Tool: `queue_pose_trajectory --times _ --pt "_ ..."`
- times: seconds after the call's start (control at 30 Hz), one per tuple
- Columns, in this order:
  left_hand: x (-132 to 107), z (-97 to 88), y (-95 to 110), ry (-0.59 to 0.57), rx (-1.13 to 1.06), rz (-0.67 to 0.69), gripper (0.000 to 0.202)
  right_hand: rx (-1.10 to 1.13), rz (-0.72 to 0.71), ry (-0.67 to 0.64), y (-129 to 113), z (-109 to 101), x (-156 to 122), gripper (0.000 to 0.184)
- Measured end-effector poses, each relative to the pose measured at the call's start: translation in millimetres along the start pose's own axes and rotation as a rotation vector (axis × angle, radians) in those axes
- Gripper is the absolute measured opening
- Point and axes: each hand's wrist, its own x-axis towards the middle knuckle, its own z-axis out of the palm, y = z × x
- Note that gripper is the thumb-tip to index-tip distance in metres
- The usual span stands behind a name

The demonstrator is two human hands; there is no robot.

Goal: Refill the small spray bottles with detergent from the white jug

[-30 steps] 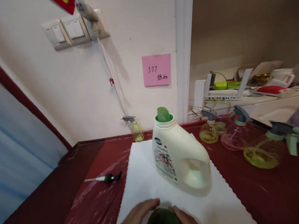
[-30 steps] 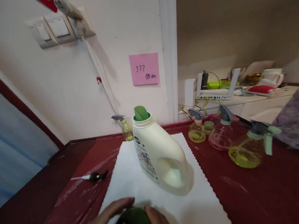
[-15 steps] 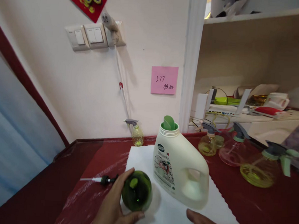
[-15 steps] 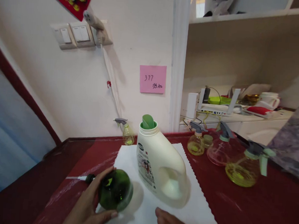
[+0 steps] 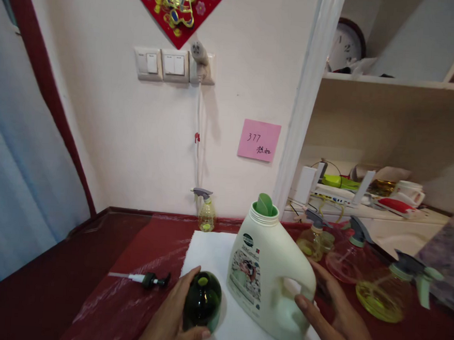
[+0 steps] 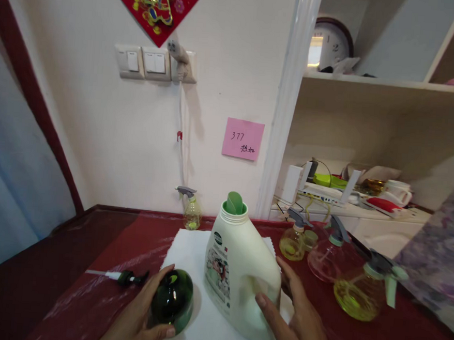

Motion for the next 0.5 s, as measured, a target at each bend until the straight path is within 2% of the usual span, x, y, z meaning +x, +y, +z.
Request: queue_pose_trajectory --times 0.07,0.13,0.23,0.33,0.5 --pt "-0.2 0.9 2.6 0.007 0.0 -0.001 0.094 0.164 0.07 -0.014 -2.9 14.0 8.4 0.072" --pt "-0.1 1.5 6.6 0.009 0.004 -0.01 0.094 0.292 0.127 0.062 -7.7 24.9 14.0 0.075" --pt "-0.1 0.8 13.1 0.003 0.021 -0.049 0.095 0.335 0.179 0.189 -15.8 30.9 19.0 0.08" --pt "-1.6 -0.9 19.6 -0.018 0.03 -0.087 0.098 0.25 0.164 0.214 -20.7 24.0 20.7 0.082" --pt "-4.9 -2.7 30.8 -0.043 0.036 -0.137 0.099 -0.054 0.081 0.24 -31.5 -5.6 11.9 0.074"
